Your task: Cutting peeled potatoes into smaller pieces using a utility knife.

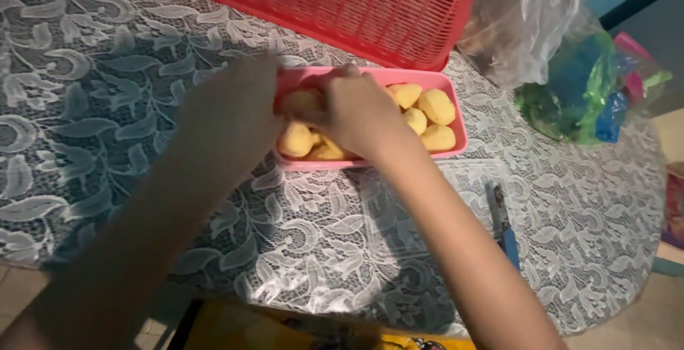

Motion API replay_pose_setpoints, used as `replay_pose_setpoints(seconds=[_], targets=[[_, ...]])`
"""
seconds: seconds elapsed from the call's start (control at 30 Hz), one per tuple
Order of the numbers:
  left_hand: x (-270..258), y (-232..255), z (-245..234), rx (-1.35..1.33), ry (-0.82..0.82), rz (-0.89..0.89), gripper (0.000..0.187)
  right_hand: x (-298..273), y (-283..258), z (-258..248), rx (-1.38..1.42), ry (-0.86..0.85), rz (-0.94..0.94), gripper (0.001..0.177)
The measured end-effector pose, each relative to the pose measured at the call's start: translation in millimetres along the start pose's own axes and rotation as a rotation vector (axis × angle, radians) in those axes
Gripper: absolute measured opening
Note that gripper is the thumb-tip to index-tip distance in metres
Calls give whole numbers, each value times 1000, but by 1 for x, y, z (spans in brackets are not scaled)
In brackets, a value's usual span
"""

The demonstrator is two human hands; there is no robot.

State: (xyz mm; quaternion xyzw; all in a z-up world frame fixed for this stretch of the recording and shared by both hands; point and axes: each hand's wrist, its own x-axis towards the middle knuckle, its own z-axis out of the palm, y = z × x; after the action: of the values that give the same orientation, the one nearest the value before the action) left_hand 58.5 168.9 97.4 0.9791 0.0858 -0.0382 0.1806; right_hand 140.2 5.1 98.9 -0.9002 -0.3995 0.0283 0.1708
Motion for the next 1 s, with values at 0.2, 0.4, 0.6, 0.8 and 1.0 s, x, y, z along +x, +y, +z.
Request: replay_pose_setpoints(seconds=[0.2,0.4,0.6,0.8,1.0], targets=[[-23,-7,-13,-113,-81,5,82,23,-11,13,-99,-116,227,31],[-22,-13,0,-239,-2,-15,85,26,-18,21,-25,-109,337,41],[-25,-20,7,-390,46,-33,86,32,-25,22,139,-144,384,33],[-23,-18,6,-393,33,-54,83,27,-20,5,325,-101,369,38],[-32,-16,5,-327,65,-46,71,-9,39,-38,413,44,369,66]])
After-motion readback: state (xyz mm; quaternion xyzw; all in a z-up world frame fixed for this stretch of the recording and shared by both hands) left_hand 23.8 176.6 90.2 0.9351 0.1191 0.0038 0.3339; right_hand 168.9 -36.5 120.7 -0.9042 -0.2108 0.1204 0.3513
